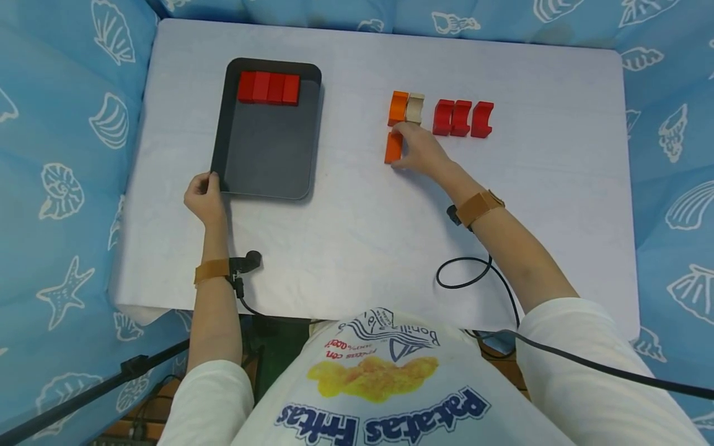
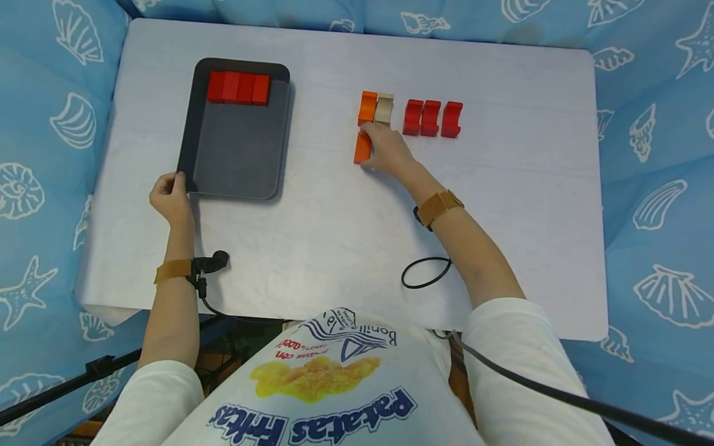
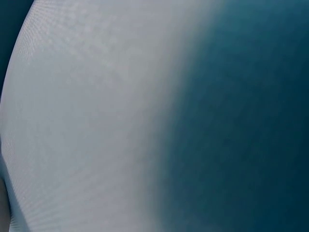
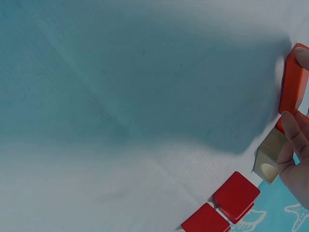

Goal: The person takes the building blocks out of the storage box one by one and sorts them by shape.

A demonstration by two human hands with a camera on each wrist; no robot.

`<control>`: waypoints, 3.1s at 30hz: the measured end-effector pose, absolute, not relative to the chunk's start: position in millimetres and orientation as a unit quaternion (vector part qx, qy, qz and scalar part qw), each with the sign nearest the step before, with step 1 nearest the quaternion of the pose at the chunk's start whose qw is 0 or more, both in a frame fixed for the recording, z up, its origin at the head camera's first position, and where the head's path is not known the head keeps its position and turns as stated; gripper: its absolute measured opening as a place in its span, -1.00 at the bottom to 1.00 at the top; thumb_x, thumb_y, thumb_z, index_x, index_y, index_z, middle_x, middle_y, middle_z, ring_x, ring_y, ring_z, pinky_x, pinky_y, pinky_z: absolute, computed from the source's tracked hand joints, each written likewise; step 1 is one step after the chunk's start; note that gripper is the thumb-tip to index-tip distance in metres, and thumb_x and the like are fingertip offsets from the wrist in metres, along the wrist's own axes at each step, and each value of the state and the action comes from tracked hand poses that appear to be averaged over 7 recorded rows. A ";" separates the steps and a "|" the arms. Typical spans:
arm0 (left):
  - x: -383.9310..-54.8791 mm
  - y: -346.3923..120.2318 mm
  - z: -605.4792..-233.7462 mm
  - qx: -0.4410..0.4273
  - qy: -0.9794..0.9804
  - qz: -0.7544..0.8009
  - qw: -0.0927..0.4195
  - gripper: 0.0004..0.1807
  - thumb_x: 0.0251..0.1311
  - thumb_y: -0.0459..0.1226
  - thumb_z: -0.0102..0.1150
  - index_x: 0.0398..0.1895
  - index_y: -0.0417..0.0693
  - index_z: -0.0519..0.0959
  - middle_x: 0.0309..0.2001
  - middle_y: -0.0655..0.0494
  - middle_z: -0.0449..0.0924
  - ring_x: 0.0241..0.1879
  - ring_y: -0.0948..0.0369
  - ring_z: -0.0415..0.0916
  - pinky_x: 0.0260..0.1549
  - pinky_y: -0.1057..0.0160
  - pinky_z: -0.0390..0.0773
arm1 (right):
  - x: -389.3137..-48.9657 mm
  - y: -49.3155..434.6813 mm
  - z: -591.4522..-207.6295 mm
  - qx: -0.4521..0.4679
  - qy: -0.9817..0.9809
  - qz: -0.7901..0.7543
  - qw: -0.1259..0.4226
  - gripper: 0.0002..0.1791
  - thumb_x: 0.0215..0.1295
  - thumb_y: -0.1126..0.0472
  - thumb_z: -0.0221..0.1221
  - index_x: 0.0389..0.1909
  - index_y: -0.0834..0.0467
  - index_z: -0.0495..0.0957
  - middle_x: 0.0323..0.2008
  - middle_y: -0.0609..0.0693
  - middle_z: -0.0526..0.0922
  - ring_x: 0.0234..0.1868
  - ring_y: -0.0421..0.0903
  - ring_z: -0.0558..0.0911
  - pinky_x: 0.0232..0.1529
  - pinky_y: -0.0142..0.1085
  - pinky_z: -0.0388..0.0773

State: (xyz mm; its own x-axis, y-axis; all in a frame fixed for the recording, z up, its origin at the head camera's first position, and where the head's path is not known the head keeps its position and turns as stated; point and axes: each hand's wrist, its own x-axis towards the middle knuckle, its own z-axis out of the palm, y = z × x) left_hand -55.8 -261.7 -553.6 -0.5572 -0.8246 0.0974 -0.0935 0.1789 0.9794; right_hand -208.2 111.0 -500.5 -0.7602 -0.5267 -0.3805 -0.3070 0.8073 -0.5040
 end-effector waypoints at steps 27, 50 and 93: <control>-54.7 -263.5 -553.0 0.334 -0.688 -0.549 0.337 -0.84 -0.04 -0.47 0.12 -0.69 -0.13 0.54 -0.62 0.19 0.46 -0.57 0.32 0.29 -0.47 0.40 0.27 | -208.6 103.6 -493.8 -0.266 0.921 -0.155 0.240 -0.21 0.01 0.13 0.28 0.24 0.20 0.13 0.18 0.15 0.24 0.18 0.06 0.18 0.11 -0.10 0.18; -51.3 -245.4 -514.3 0.348 -0.699 -0.541 0.311 -0.90 0.01 -0.50 0.06 -0.59 -0.33 0.55 -0.60 0.26 0.44 -0.53 0.36 0.29 -0.43 0.42 0.27 | -232.4 76.4 -448.3 -0.280 0.922 -0.161 0.214 -0.20 0.05 0.07 0.23 0.29 0.12 0.07 0.25 0.10 0.16 0.24 0.01 0.12 0.12 -0.07 0.16; -57.0 -266.2 -549.4 0.333 -0.705 -0.540 0.316 -0.86 -0.02 -0.46 0.11 -0.66 -0.17 0.56 -0.62 0.25 0.43 -0.56 0.33 0.30 -0.47 0.42 0.27 | -261.3 20.3 -422.1 -0.315 0.935 -0.097 0.130 -0.30 0.18 0.00 0.10 0.28 0.14 0.09 0.25 0.08 0.17 0.24 -0.01 0.13 0.20 -0.22 0.02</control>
